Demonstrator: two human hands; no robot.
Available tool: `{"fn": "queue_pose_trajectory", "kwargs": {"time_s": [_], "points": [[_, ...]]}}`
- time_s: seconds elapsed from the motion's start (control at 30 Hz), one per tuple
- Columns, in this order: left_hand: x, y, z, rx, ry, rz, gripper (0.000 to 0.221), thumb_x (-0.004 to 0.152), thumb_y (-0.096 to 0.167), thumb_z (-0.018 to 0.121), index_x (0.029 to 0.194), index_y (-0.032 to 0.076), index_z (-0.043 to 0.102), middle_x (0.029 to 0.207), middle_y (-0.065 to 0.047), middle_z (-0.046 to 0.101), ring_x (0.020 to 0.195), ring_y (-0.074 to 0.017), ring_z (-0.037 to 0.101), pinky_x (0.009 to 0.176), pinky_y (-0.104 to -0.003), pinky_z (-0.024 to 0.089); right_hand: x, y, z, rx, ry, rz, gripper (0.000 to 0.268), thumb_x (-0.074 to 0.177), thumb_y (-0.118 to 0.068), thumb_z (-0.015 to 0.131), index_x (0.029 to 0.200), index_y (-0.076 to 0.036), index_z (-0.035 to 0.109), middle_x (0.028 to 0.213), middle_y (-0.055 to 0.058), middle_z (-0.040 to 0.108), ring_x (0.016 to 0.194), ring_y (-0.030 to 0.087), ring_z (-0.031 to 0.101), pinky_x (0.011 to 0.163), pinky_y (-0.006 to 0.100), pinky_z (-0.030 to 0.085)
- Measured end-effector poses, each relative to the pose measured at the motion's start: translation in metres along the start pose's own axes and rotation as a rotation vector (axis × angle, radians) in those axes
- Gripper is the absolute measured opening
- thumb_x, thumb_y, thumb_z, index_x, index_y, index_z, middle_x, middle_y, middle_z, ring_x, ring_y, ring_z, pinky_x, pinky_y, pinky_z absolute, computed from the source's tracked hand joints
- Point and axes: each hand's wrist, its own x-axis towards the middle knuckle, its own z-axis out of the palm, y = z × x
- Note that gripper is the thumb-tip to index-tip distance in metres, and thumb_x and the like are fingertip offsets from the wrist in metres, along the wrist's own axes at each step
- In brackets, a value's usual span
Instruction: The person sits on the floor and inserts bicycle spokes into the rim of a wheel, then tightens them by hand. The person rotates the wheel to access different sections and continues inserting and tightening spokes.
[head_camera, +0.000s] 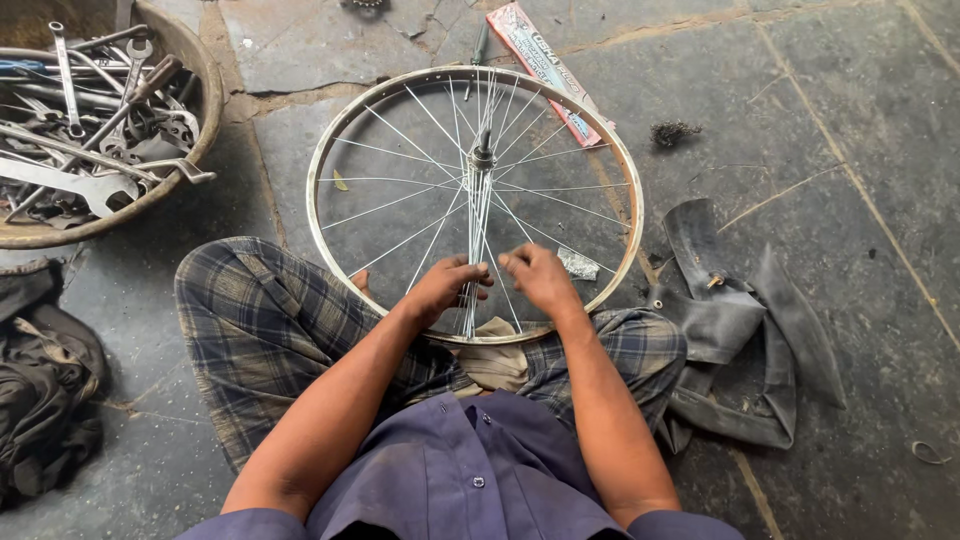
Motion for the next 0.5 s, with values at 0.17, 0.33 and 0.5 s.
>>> {"fn": "queue_pose_trajectory", "kwargs": {"time_s": [0.17, 0.33, 0.5], "points": [[0.007, 0.003, -0.001, -0.161, 0.101, 0.074, 0.042, 0.096, 0.044, 0.062, 0.114, 0.006, 0.063, 0.102, -0.007, 0.073, 0.085, -0.0158, 0.070, 0.073, -0.031, 0.053, 0.006, -0.006, 0.008, 0.591, -0.044, -0.085, 0.040, 0.095, -0.038, 0.070, 0.111, -0.001, 0.068, 0.093, 0.009, 0.073, 0.076, 0.016, 0.072, 0.065, 0.028, 0.057], [0.012, -0.001, -0.003, 0.022, 0.277, 0.248, 0.035, 0.094, 0.036, 0.069, 0.098, 0.002, 0.070, 0.082, -0.004, 0.068, 0.072, -0.0128, 0.061, 0.063, -0.029, 0.050, 0.006, -0.017, 0.014, 0.787, -0.114, -0.084, 0.057, 0.096, -0.037, 0.067, 0.135, 0.001, 0.052, 0.109, 0.014, 0.070, 0.092, 0.020, 0.072, 0.073, 0.030, 0.059], [0.008, 0.004, 0.001, 0.280, 0.475, 0.367, 0.031, 0.089, 0.031, 0.070, 0.085, 0.001, 0.073, 0.066, -0.006, 0.064, 0.060, -0.0126, 0.057, 0.055, -0.031, 0.046, -0.002, -0.023, 0.013, 1.011, -0.228, -0.112, 0.079, 0.093, -0.040, 0.069, 0.150, 0.004, 0.036, 0.121, 0.023, 0.064, 0.109, 0.029, 0.069, 0.084, 0.037, 0.060]]}}
